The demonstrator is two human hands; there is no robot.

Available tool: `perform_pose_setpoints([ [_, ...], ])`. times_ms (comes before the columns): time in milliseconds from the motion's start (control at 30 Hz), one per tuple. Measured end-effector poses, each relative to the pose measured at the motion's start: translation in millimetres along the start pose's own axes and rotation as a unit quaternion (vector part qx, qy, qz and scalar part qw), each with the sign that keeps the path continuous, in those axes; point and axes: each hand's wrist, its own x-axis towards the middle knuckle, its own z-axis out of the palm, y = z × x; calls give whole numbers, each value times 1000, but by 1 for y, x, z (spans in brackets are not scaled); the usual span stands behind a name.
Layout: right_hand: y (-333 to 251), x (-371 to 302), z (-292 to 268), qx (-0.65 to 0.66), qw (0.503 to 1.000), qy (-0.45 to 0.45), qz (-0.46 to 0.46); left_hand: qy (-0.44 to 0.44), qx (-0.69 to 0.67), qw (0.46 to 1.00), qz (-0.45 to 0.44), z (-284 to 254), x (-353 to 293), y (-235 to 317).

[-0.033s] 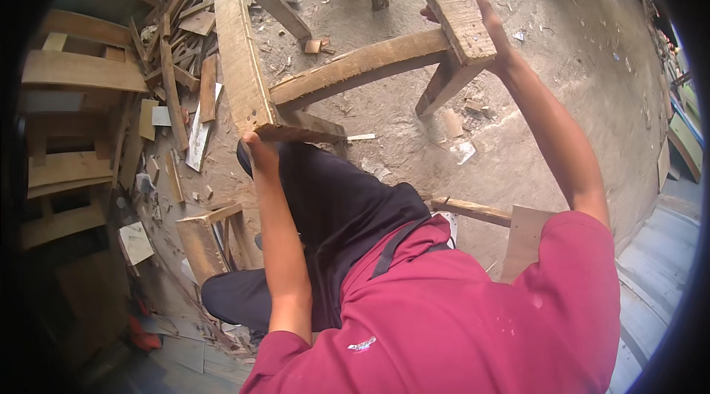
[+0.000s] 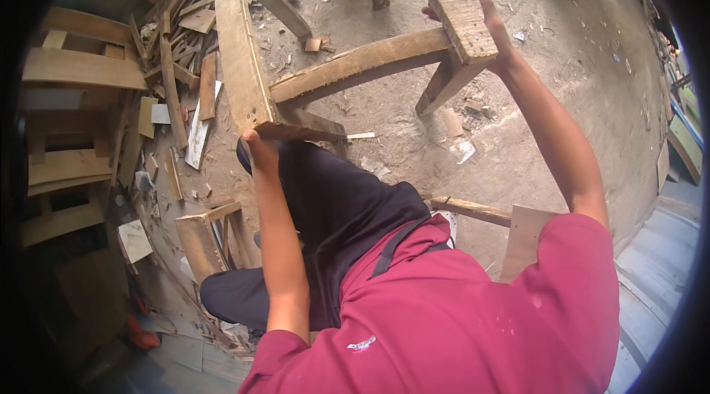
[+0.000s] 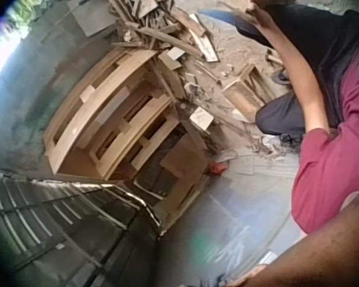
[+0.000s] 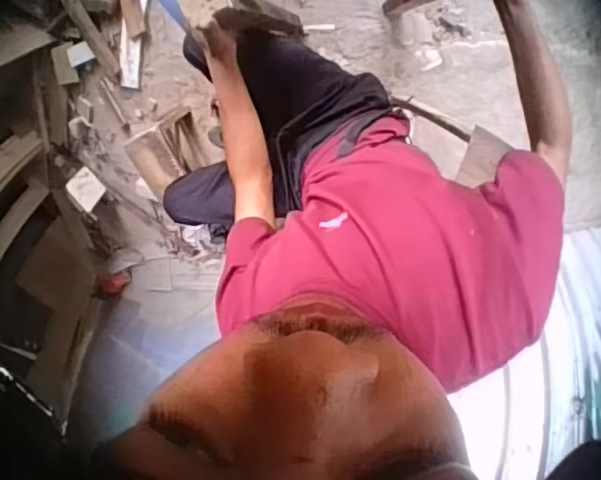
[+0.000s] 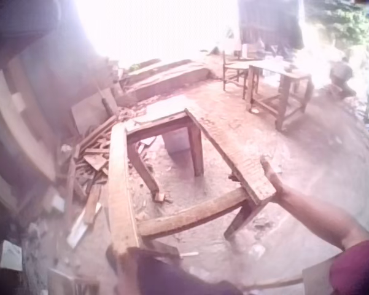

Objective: The person assembles a wooden stool frame by hand, then uses a hammer to attach a rectangular wooden seat panel. They later use a hand saw to cut a separate piece of wood and inspect the assembled frame.

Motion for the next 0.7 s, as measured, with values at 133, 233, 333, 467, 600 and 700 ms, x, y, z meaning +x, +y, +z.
perform_pose_setpoints([
  [133, -9, 2, 7, -7, 999, 40, -3, 67, 89, 994, 6, 0, 1, -12],
  [233, -9, 9, -3, 1, 997, 83, 0, 125, 80, 987, 53, 3, 7, -15],
  [333, -3, 3, -13, 18, 992, 125, 33, 68, 70, 994, 52, 19, 9, 7],
  [467, -10, -7, -18, 20, 987, 143, 76, 68, 53, 996, 33, 26, 9, 22],
  [600, -21, -28, 12, 26, 991, 126, 47, 74, 30, 996, 32, 27, 10, 23],
  [700, -16, -43, 40, -16, 973, 229, 0, 74, 0, 996, 46, 28, 11, 20],
])
